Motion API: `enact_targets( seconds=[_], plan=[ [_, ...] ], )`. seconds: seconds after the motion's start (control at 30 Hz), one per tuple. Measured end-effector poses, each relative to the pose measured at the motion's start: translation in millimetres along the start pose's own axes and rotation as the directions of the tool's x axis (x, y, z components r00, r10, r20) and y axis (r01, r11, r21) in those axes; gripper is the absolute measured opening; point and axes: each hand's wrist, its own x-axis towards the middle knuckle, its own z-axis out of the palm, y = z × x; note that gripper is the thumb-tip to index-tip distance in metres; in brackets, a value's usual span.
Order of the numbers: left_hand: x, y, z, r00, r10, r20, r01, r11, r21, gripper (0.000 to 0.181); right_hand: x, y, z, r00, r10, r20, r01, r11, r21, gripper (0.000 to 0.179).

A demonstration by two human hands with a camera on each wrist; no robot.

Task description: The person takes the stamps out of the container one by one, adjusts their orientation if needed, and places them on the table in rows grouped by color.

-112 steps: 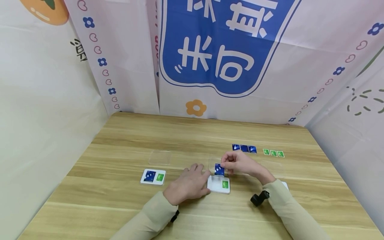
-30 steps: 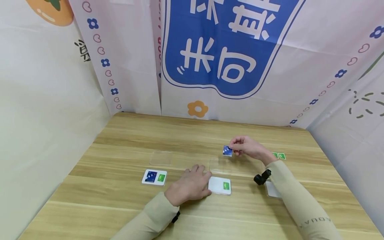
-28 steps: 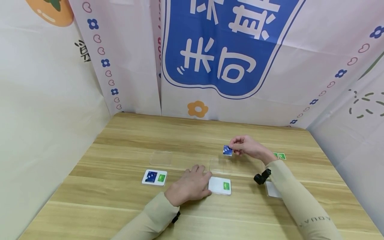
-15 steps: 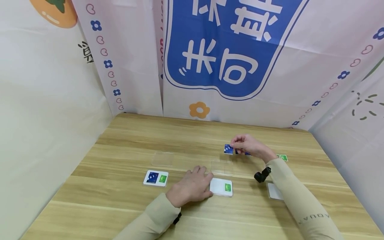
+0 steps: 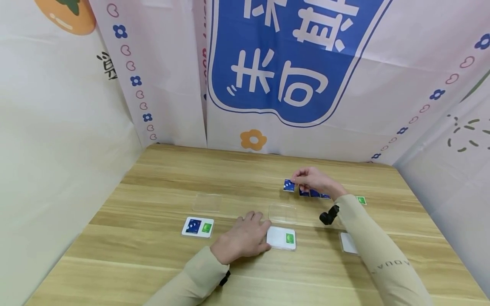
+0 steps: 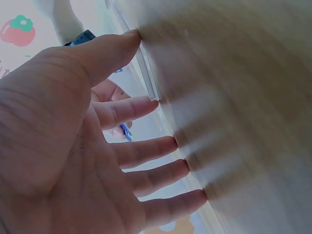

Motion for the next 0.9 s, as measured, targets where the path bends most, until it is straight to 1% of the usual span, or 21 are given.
enact_targets(
  seconds=[0.13, 0.37, 0.47, 0.77, 0.9],
  plan=[
    [1.0, -0.6, 1.8, 1.000, 0.002, -0.005, -0.002, 1.000, 0.003, 0.053, 2.1, 0, -1, 1.000, -0.001, 0.000, 0.001, 1.000, -0.021, 0.019],
    [0.6, -0.1, 0.9, 1.000, 0.003, -0.007, -0.003, 1.000, 0.013, 0.054, 2.9, -2, -3, 1.000, 0.024, -0.016, -0.025, 0.998, -0.064, 0.018],
    [0.1, -0.1, 1.1, 1.000, 0.008, -0.012, -0.007, 1.000, 0.017, 0.053, 3.5, -3, -3, 1.000, 0.020, -0.016, -0.021, 0.995, -0.100, 0.018],
    [0.6, -0.5, 1.6, 1.000, 0.001, -0.009, -0.001, 1.000, 0.014, 0.053, 10.9, -1, -3, 1.000, 0.017, -0.005, -0.018, 0.976, -0.217, 0.017],
    [0.9, -0.4, 1.9, 1.000, 0.001, -0.010, 0.000, 1.000, 0.017, 0.052, 13.1, 1, -3, 1.000, 0.020, -0.009, -0.022, 0.968, -0.250, 0.018]
  ],
)
